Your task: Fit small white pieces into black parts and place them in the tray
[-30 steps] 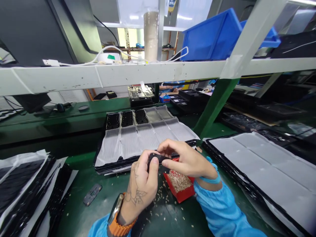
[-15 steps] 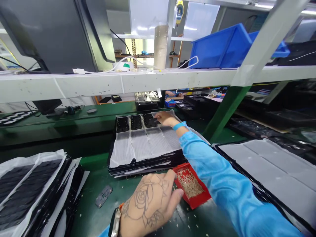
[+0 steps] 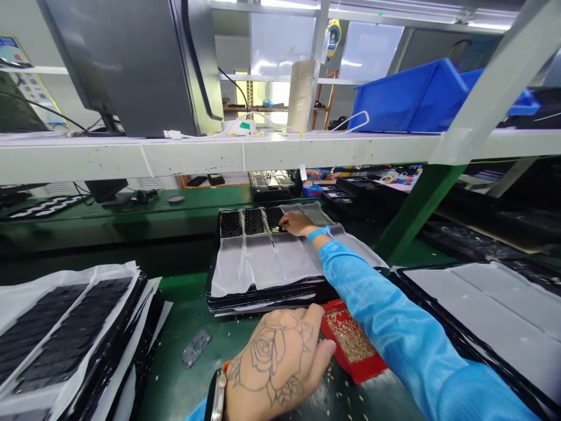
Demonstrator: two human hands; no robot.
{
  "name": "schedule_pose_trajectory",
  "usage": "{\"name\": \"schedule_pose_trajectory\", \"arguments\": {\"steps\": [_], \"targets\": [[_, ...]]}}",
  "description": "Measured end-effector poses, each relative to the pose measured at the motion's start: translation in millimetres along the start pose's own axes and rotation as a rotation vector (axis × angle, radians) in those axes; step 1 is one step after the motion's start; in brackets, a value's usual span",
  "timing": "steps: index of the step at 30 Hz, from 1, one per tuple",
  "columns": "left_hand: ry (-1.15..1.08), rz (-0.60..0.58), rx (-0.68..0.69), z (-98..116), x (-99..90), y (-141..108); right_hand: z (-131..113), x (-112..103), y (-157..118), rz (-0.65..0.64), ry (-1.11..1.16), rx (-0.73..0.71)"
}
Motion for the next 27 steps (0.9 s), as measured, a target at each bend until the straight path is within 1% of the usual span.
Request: {"name": "schedule_pose_trajectory", "arguments": {"steps": [4, 9, 14, 18, 20, 22, 25, 27], "targets": [[0.078, 0.048, 0.002, -0.3, -3.8, -4.3, -7.5, 1.2, -3.5, -0.013, -0.038, -0.067], [0.133, 0.074, 0.033, 2.9, -8.4, -6.2, -12.8, 2.9, -9.0, -0.036, -0.066, -0.122], [0.151, 0.091, 0.051, -1.1, -5.9, -6.1, -16.8, -1.1, -13.7, 0.008, -0.069, -0.125], [0.169, 0.09, 0.045, -0.9, -3.8, -3.4, -26.6, -6.2, -23.8, 0.078, -0.036, -0.165], [0.152, 0.062, 0.073, 4.1, -3.0, -1.5, -30.5, -5.2, -28.9, 0.094, -0.012, -0.194], [0.119, 0.046, 0.129, 11.8, -3.7, -0.4, -30.9, -0.2, -31.6, 0.081, 0.006, -0.207], [0.024, 0.1, 0.223, 22.7, -9.4, -5.2, -25.5, 11.7, -31.6, 0.053, 0.024, -0.186], [-0.074, 0.139, 0.244, 21.4, -13.1, -16.1, -20.0, 19.4, -30.7, 0.035, 0.034, -0.15]]}}
Point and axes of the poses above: each hand's wrist, its own y-axis towards the middle knuckle, its own x-axis out of the palm, z = x × y, the point moved 5 cm from there along y, towards the middle knuckle, and after that the axes turned 3 degrees about y, right-handed, at the moved point
